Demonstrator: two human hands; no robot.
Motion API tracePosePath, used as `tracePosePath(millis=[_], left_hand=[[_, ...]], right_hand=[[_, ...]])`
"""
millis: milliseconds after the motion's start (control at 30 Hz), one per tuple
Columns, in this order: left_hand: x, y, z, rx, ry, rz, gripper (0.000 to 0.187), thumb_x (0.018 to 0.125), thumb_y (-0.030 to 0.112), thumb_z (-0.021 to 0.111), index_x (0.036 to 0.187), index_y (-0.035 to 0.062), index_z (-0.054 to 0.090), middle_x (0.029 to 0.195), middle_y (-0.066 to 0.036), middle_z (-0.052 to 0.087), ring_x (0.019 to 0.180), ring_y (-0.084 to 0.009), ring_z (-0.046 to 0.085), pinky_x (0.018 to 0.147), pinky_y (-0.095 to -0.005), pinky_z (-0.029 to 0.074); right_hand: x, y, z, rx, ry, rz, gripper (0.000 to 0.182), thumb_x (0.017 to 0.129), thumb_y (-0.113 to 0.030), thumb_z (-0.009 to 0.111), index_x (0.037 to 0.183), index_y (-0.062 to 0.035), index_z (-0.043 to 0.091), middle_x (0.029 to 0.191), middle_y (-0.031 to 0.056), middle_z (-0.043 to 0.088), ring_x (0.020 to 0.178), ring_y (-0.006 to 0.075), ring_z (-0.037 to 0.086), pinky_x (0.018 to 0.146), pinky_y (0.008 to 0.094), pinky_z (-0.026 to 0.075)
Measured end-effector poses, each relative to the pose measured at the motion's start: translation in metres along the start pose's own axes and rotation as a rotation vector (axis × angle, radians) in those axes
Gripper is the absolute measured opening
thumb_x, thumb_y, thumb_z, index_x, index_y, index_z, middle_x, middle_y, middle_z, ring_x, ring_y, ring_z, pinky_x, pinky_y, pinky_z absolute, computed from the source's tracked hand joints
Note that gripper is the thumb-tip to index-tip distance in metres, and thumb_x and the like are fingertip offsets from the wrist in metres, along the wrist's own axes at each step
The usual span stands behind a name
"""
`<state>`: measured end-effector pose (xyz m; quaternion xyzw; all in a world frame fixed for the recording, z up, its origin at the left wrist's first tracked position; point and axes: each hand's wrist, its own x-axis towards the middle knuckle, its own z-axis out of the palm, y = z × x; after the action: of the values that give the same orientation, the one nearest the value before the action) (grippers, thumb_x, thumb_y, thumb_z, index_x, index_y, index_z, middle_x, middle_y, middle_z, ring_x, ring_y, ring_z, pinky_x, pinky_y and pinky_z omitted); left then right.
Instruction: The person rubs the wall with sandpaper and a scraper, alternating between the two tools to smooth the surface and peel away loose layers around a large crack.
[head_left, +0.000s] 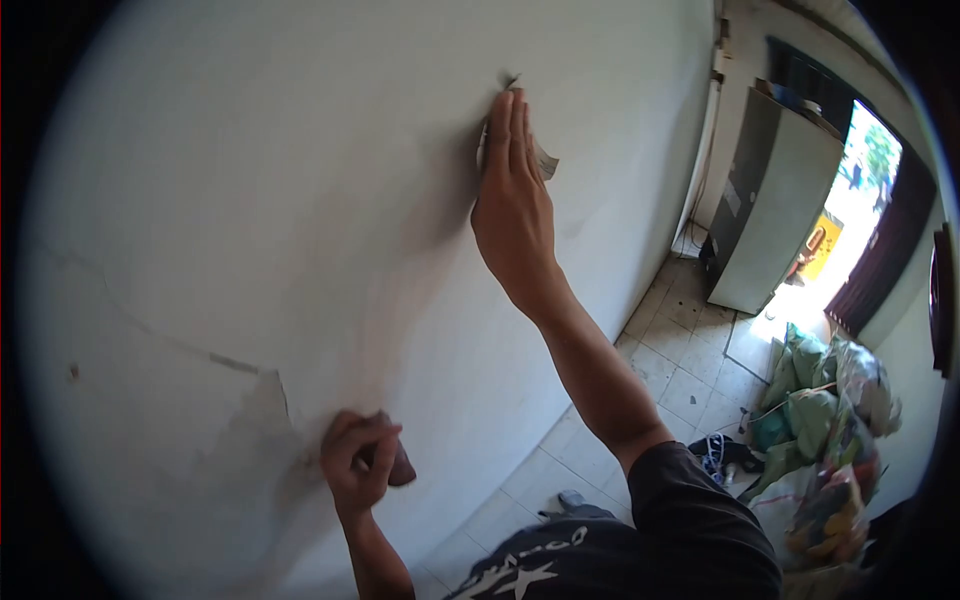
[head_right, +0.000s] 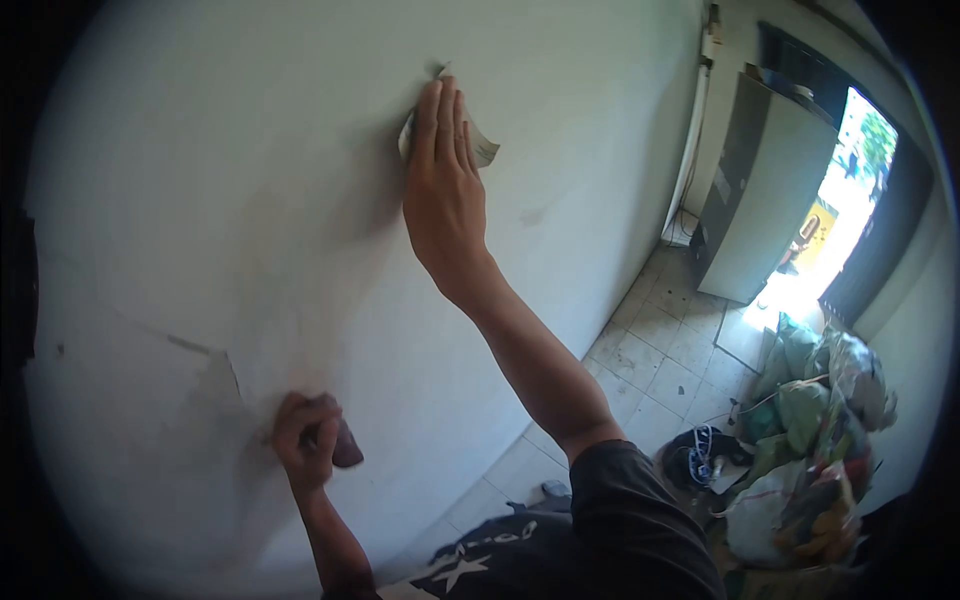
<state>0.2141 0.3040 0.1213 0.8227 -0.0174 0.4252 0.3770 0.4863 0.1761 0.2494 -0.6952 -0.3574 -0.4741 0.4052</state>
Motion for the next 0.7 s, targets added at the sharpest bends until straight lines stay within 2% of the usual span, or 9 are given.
tracePosePath(millis=[67, 100, 200, 233, 333, 433, 567, 667, 700], left_hand=[[-0.001, -0.002, 0.004, -0.002, 0.022, -0.009, 0.011, 0.081, 0.004, 0.076, 0.092, 0.0037, 0.077, 0.08, -0.005, 0.059, 0.07, -0.0144, 0.059, 0.062, -0.0274, 0.047], [-0.001, -0.004, 0.003, -0.007, 0.024, 0.03, 0.012, 0.081, 0.003, 0.075, 0.093, 0.0041, 0.077, 0.081, -0.005, 0.059, 0.069, -0.0137, 0.059, 0.061, -0.027, 0.047], [-0.001, -0.008, -0.001, 0.037, -0.005, 0.094, 0.012, 0.082, 0.003, 0.075, 0.093, 0.0046, 0.077, 0.082, -0.004, 0.059, 0.069, -0.0123, 0.059, 0.061, -0.026, 0.047], [-0.002, -0.009, -0.001, 0.037, 0.001, 0.093, 0.012, 0.082, 0.003, 0.075, 0.093, 0.0046, 0.077, 0.082, -0.004, 0.059, 0.069, -0.0123, 0.059, 0.061, -0.026, 0.047], [-0.006, -0.008, 0.0, -0.025, -0.008, 0.01, 0.013, 0.082, 0.003, 0.076, 0.094, 0.0045, 0.077, 0.082, -0.004, 0.059, 0.07, -0.0118, 0.059, 0.061, -0.0257, 0.047], [-0.005, -0.005, 0.001, -0.028, 0.01, -0.017, 0.013, 0.082, 0.003, 0.075, 0.094, 0.0044, 0.078, 0.083, -0.004, 0.059, 0.07, -0.0119, 0.059, 0.062, -0.0252, 0.047], [-0.005, -0.009, -0.001, -0.034, -0.011, 0.033, 0.014, 0.082, 0.003, 0.075, 0.095, 0.0045, 0.078, 0.084, -0.004, 0.06, 0.071, -0.0119, 0.059, 0.061, -0.0242, 0.047], [-0.005, -0.009, 0.001, -0.035, -0.003, 0.022, 0.013, 0.082, 0.003, 0.074, 0.094, 0.0051, 0.078, 0.084, -0.004, 0.06, 0.07, -0.0118, 0.058, 0.059, -0.0244, 0.045], [-0.005, -0.008, 0.002, -0.029, 0.013, 0.011, 0.013, 0.082, 0.003, 0.074, 0.094, 0.0054, 0.078, 0.084, -0.004, 0.06, 0.069, -0.0118, 0.058, 0.058, -0.0246, 0.045]], right_hand=[[-0.047, -0.022, 0.004, 0.056, -0.089, -0.008, 0.074, 0.084, 0.024, 0.033, 0.155, 0.009, 0.018, 0.162, 0.0302, 0.021, 0.152, 0.039, 0.022, 0.123, 0.0484, 0.026], [-0.073, -0.03, 0.007, 0.092, -0.16, -0.043, 0.079, 0.083, 0.025, 0.03, 0.158, 0.0033, 0.019, 0.163, 0.0261, 0.021, 0.153, 0.0365, 0.02, 0.124, 0.049, 0.025], [-0.056, 0.0, 0.01, 0.014, -0.144, -0.114, 0.085, 0.081, 0.027, 0.029, 0.16, -0.004, 0.02, 0.165, 0.0202, 0.021, 0.153, 0.034, 0.019, 0.125, 0.0486, 0.023], [-0.033, 0.0, 0.001, -0.022, -0.085, -0.077, 0.081, 0.086, 0.026, 0.036, 0.159, -0.006, 0.023, 0.165, 0.0144, 0.025, 0.151, 0.0315, 0.025, 0.123, 0.0492, 0.028], [-0.008, -0.005, 0.0, 0.078, -0.014, 0.004, 0.083, 0.085, 0.025, 0.037, 0.16, -0.0055, 0.02, 0.165, 0.0164, 0.022, 0.152, 0.0336, 0.023, 0.124, 0.0455, 0.026], [-0.078, -0.042, 0.011, 0.086, -0.123, -0.008, 0.082, 0.085, 0.024, 0.036, 0.16, -0.007, 0.02, 0.166, 0.0142, 0.021, 0.153, 0.0299, 0.021, 0.123, 0.045, 0.027], [-0.018, -0.005, -0.008, -0.152, -0.066, -0.057, 0.08, 0.086, 0.023, 0.037, 0.159, -0.0066, 0.026, 0.163, 0.014, 0.029, 0.15, 0.0281, 0.029, 0.122, 0.0455, 0.03], [0.009, 0.003, -0.005, 0.047, 0.057, -0.034, 0.08, 0.085, 0.023, 0.033, 0.159, -0.007, 0.025, 0.163, 0.0169, 0.028, 0.15, 0.0292, 0.031, 0.122, 0.0451, 0.031], [-0.014, -0.01, -0.001, 0.047, -0.011, -0.016, 0.079, 0.085, 0.023, 0.036, 0.158, -0.0047, 0.027, 0.163, 0.0184, 0.027, 0.15, 0.0303, 0.029, 0.123, 0.046, 0.028]])
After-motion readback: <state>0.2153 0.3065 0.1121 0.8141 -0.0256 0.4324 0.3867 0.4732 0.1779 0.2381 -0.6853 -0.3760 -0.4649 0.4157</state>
